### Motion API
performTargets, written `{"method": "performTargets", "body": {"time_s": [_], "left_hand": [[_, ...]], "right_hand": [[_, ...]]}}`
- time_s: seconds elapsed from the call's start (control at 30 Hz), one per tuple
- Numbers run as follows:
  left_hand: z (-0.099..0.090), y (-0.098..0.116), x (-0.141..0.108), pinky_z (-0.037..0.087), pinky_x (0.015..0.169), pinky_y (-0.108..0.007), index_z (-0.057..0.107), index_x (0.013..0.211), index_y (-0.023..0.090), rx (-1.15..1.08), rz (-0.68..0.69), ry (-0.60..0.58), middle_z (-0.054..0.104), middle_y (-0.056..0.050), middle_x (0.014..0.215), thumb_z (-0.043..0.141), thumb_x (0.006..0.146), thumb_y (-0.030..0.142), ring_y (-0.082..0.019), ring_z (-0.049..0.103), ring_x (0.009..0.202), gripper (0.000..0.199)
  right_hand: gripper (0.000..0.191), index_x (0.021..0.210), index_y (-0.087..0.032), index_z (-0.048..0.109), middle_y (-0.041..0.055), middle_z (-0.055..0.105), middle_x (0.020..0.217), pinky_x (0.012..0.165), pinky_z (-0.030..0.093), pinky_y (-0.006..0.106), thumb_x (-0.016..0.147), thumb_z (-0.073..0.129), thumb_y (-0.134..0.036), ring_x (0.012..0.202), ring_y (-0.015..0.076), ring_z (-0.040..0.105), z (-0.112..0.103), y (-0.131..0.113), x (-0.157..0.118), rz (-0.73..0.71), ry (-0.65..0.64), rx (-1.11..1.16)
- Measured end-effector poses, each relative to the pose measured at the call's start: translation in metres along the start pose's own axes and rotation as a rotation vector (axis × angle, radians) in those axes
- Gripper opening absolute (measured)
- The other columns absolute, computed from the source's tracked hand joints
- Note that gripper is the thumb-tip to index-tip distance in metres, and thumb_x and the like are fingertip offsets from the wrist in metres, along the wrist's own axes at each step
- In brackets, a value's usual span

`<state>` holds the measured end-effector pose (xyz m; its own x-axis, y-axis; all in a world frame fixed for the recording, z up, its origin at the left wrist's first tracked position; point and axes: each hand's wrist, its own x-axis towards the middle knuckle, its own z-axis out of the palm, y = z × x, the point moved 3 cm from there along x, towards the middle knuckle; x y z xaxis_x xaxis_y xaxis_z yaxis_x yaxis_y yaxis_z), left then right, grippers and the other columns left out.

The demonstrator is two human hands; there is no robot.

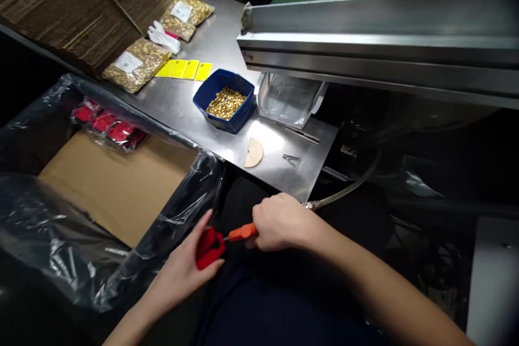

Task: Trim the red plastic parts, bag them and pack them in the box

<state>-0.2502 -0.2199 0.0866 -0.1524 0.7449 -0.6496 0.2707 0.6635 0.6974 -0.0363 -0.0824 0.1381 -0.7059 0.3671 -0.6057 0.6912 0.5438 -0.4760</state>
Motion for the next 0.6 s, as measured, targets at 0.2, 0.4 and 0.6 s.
{"method": "performTargets", "body": {"time_s": [0.2, 0.4, 0.6], "left_hand": [[0.018, -0.03, -0.004, 0.064, 0.085, -0.053, 0.039, 0.155, 0.04, -0.799, -0.481, -0.036, 0.075, -0.006, 0.128, 0.071, 0.08, 0.06, -0.041, 0.073, 0.108, 0.084], [0.035, -0.005, 0.001, 0.065, 0.087, -0.046, 0.04, 0.155, 0.036, -0.91, -0.451, -0.126, 0.066, -0.005, 0.144, 0.063, 0.081, 0.069, -0.042, 0.064, 0.126, 0.084], [0.053, 0.028, 0.015, 0.064, 0.085, -0.038, 0.053, 0.146, 0.028, -0.756, -0.281, -0.224, 0.068, -0.012, 0.14, 0.068, 0.086, 0.057, -0.038, 0.064, 0.126, 0.069]], "right_hand": [[0.033, 0.084, -0.016, 0.075, 0.0124, 0.075, 0.078, 0.065, 0.053, 0.038, 0.083, 0.062, -0.046, 0.07, 0.0299, 0.073, 0.034, 0.0, -0.04, 0.043, -0.083, 0.036], [0.033, 0.113, -0.018, 0.064, 0.014, 0.063, 0.128, 0.109, 0.036, 0.045, 0.08, 0.062, -0.015, 0.122, 0.0298, 0.056, 0.048, 0.126, -0.081, 0.289, 0.391, -0.14], [0.035, 0.129, -0.015, 0.059, 0.022, 0.052, 0.138, 0.093, 0.043, 0.04, 0.096, 0.047, -0.014, 0.112, 0.0314, 0.055, 0.056, 0.273, -0.08, 0.575, 0.463, -0.359]]}}
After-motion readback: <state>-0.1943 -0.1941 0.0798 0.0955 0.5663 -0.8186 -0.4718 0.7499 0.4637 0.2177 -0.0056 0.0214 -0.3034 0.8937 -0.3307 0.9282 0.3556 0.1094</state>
